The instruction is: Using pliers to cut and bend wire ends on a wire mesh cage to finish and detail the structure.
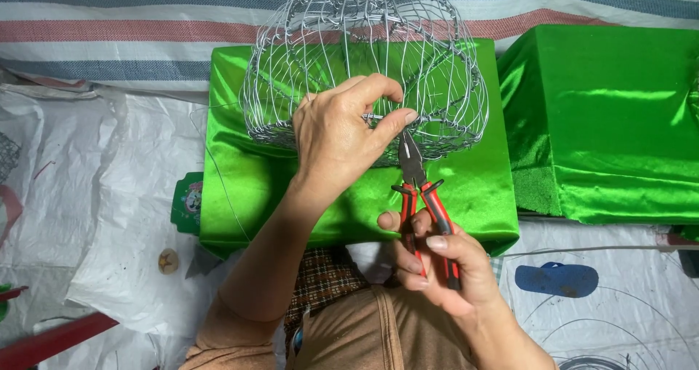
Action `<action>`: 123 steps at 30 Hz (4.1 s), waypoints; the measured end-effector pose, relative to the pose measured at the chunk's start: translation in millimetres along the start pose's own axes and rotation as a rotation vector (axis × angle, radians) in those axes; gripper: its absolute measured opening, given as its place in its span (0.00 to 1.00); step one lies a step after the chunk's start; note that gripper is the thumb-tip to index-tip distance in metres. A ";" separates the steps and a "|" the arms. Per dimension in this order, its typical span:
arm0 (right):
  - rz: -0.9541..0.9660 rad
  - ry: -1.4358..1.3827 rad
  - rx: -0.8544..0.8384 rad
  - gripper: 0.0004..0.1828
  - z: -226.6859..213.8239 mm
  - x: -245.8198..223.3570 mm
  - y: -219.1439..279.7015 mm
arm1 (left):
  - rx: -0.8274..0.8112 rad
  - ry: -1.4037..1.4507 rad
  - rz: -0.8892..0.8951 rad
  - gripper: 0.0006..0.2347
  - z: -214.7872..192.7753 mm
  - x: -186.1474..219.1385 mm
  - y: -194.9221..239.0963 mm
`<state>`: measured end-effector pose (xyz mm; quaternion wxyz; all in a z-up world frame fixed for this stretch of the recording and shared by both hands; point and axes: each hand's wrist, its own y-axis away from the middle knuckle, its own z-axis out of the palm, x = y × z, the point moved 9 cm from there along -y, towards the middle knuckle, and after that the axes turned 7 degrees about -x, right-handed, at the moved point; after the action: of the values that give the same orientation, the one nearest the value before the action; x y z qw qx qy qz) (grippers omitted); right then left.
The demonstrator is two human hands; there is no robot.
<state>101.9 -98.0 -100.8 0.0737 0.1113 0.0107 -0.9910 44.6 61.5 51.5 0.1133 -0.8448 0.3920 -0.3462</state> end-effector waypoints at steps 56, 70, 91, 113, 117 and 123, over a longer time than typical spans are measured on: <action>-0.288 2.077 0.366 0.21 47.5 -83.0 18.9 | -0.061 0.028 -0.034 0.01 2.7 -2.7 -5.0; -0.292 3.263 0.142 0.15 130.7 -114.6 -8.4 | -0.032 -0.164 0.101 0.20 19.1 2.3 9.7; -0.154 3.826 0.018 0.16 179.0 -145.9 -72.0 | 0.077 -0.136 0.101 0.18 26.9 10.1 16.1; 0.602 3.995 -0.095 0.15 181.1 -108.7 -76.0 | 0.035 -0.115 0.091 0.18 30.5 8.6 19.0; 0.581 4.130 -0.198 0.23 187.7 -88.9 -71.1 | -0.070 -0.090 0.088 0.20 40.5 10.7 17.0; 0.461 4.162 -0.255 0.25 191.3 -79.4 -67.5 | -0.133 -0.082 0.066 0.20 45.7 6.6 17.8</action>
<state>126.6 -27.1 103.7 -0.0539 -0.7911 -0.0994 -0.6011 68.0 41.1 13.0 0.0843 -0.8505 0.4367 -0.2808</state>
